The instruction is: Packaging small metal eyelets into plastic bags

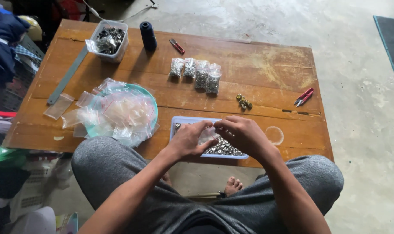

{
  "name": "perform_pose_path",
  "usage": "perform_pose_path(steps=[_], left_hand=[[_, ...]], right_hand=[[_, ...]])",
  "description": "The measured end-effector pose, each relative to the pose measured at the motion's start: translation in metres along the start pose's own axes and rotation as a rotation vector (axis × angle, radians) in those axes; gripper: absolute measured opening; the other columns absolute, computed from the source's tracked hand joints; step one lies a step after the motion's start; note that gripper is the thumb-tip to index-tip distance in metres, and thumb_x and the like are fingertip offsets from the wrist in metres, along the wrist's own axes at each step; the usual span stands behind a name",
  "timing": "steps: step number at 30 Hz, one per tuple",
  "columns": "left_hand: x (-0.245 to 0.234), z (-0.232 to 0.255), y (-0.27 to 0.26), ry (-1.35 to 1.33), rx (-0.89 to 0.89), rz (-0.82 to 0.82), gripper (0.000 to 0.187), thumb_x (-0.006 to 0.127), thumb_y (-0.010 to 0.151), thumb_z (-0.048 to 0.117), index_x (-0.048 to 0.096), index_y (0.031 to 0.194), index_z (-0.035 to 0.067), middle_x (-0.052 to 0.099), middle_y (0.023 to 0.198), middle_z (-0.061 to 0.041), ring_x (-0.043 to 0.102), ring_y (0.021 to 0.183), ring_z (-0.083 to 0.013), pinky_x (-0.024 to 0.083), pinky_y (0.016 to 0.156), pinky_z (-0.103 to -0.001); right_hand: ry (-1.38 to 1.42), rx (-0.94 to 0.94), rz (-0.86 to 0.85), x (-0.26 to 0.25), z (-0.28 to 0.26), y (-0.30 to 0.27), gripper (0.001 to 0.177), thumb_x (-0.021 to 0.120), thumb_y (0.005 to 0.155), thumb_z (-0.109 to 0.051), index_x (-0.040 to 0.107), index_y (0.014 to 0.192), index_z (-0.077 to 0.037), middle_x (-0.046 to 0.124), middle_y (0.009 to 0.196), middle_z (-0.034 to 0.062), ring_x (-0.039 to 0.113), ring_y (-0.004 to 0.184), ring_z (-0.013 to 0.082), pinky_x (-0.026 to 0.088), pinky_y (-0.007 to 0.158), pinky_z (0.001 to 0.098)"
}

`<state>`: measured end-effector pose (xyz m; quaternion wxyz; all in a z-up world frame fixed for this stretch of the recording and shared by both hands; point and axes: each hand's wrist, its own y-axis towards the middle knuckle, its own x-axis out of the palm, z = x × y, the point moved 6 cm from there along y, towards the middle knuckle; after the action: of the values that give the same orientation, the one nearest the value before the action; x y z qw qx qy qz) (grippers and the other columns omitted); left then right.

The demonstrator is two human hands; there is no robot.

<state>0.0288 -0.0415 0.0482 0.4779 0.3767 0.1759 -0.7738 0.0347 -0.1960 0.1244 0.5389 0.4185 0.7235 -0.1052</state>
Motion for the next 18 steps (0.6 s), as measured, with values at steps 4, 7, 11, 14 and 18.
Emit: perform_pose_path(steps=[4, 7, 11, 14, 18], left_hand=[[0.000, 0.009, -0.001, 0.025, -0.031, -0.057, 0.048, 0.069, 0.090, 0.039, 0.052, 0.130, 0.020, 0.075, 0.106, -0.011, 0.075, 0.102, -0.0292, 0.051, 0.096, -0.048], [0.005, 0.002, -0.002, 0.001, -0.074, -0.071, 0.049, 0.068, 0.090, 0.042, 0.049, 0.131, 0.022, 0.075, 0.108, -0.010, 0.073, 0.105, -0.0307, 0.046, 0.100, -0.051], [0.002, 0.003, -0.001, 0.002, -0.061, -0.070, 0.043, 0.064, 0.094, 0.038, 0.046, 0.129, 0.020, 0.075, 0.106, -0.014, 0.075, 0.100, -0.0324, 0.048, 0.099, -0.053], [0.001, 0.005, -0.003, -0.005, -0.054, -0.073, 0.043, 0.065, 0.094, 0.036, 0.045, 0.128, 0.020, 0.076, 0.105, -0.014, 0.075, 0.100, -0.0323, 0.048, 0.100, -0.053], [0.011, -0.014, -0.001, -0.002, -0.053, -0.054, 0.045, 0.065, 0.094, 0.043, 0.045, 0.127, 0.020, 0.075, 0.104, -0.013, 0.075, 0.100, -0.0323, 0.047, 0.100, -0.054]], right_hand=[[-0.027, -0.020, 0.004, -0.005, -0.010, 0.002, 0.010, 0.070, 0.087, -0.009, 0.066, 0.093, -0.017, 0.070, 0.083, 0.0025, 0.072, 0.078, 0.0275, 0.059, 0.063, 0.0391], [-0.006, -0.002, -0.008, -0.003, -0.008, 0.002, 0.011, 0.070, 0.086, -0.010, 0.065, 0.093, -0.018, 0.070, 0.081, 0.0031, 0.071, 0.078, 0.0287, 0.059, 0.063, 0.0418], [0.004, 0.027, -0.006, 0.002, 0.003, 0.000, 0.011, 0.071, 0.088, -0.014, 0.064, 0.095, -0.019, 0.070, 0.082, 0.0020, 0.071, 0.080, 0.0280, 0.059, 0.065, 0.0414], [0.015, 0.032, -0.014, 0.003, 0.000, 0.001, 0.010, 0.072, 0.088, -0.015, 0.064, 0.094, -0.019, 0.070, 0.080, 0.0030, 0.071, 0.078, 0.0294, 0.059, 0.064, 0.0424], [0.027, 0.008, -0.023, 0.000, -0.002, 0.005, 0.008, 0.071, 0.091, -0.015, 0.065, 0.092, -0.019, 0.070, 0.081, 0.0028, 0.071, 0.078, 0.0296, 0.058, 0.064, 0.0416]])
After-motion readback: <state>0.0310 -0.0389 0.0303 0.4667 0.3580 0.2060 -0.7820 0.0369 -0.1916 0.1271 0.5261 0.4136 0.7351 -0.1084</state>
